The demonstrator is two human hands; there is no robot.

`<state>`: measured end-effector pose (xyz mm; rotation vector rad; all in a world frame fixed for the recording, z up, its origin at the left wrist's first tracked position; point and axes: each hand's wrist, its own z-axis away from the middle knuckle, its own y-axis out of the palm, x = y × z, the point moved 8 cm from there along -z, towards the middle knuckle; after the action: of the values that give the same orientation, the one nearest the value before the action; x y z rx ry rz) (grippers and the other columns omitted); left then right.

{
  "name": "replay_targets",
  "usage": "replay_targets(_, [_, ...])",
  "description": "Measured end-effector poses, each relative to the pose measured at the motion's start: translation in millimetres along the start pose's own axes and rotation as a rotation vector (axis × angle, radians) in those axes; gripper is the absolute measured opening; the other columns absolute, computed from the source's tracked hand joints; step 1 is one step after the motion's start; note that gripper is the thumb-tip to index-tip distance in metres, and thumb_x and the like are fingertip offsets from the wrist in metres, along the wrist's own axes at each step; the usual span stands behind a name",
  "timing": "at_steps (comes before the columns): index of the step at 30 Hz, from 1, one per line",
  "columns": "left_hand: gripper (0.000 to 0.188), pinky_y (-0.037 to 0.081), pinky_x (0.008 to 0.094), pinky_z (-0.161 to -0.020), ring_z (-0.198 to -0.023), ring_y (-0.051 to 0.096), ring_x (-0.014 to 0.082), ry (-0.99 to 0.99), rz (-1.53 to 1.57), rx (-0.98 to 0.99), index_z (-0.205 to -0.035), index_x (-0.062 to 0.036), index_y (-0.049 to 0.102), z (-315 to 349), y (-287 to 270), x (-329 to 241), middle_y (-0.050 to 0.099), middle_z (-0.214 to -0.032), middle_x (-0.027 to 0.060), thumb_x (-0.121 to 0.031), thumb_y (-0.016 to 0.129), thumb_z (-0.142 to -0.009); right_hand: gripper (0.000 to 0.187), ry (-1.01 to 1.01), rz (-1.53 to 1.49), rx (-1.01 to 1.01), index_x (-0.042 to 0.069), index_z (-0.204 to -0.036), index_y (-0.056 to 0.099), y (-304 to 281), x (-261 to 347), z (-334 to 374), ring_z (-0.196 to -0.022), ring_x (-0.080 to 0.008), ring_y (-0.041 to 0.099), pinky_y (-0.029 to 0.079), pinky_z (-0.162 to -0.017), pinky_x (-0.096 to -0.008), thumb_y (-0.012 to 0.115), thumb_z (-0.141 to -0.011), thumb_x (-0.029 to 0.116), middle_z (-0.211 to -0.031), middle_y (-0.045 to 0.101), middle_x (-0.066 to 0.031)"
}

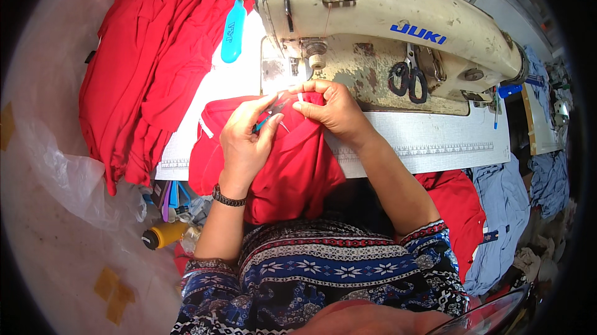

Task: The person trims threads from a red garment using small snips and then sews the neck area of the garment using a sewing machine.

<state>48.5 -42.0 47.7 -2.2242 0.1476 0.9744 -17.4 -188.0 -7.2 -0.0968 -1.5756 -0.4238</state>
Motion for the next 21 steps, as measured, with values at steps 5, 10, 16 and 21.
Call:
replay_targets(5, [0.028, 0.053, 0.0338, -0.074, -0.087, 0.068, 0.0262, -0.006, -0.031, 0.056, -0.108, -0.0079, 0.070, -1.0, 7.1, -1.8, 0.070, -0.097, 0.0109, -0.009, 0.074, -0.080, 0.024, 0.004, 0.001, 0.013, -0.002, -0.109, 0.067, -3.0, -5.1, -1.5, -0.094, -0.0080, 0.060, 0.049, -0.086, -0.0243, 0.069, -0.087, 0.005, -0.103, 0.069, -0.0045])
replay_targets(10, [0.026, 0.053, 0.0339, -0.072, -0.087, 0.069, 0.0263, 0.014, -0.002, 0.046, -0.106, -0.0069, 0.070, -1.8, 9.1, -0.8, 0.071, -0.096, 0.0106, -0.008, 0.074, -0.080, 0.025, -0.031, 0.036, 0.016, -0.002, -0.110, 0.067, -2.7, -4.9, -2.5, -0.094, -0.0084, 0.061, 0.049, -0.086, -0.0245, 0.069, -0.086, 0.005, -0.103, 0.069, -0.0046])
replay_targets(16, [0.024, 0.054, 0.0314, -0.074, -0.088, 0.069, 0.0238, -0.010, 0.069, 0.048, -0.106, -0.0054, 0.070, -1.0, 11.4, 3.0, 0.071, -0.097, 0.0116, -0.004, 0.072, -0.082, 0.025, 0.010, 0.000, 0.025, -0.002, -0.109, 0.066, 1.1, -2.4, -0.4, -0.094, -0.0086, 0.061, 0.049, -0.086, -0.0251, 0.071, -0.085, 0.005, -0.102, 0.069, -0.0053])
replay_targets(21, [0.023, 0.053, 0.0284, -0.080, -0.092, 0.067, 0.0153, -0.262, 0.380, 0.002, -0.111, -0.0009, 0.068, 5.9, 9.1, 25.3, 0.071, -0.103, 0.0083, 0.000, 0.066, -0.089, 0.021, -0.136, 0.164, -0.013, -0.001, -0.107, 0.067, -1.5, 2.6, -1.4, -0.092, -0.0094, 0.061, 0.050, -0.086, -0.0276, 0.064, -0.086, 0.002, -0.099, 0.070, -0.0051])
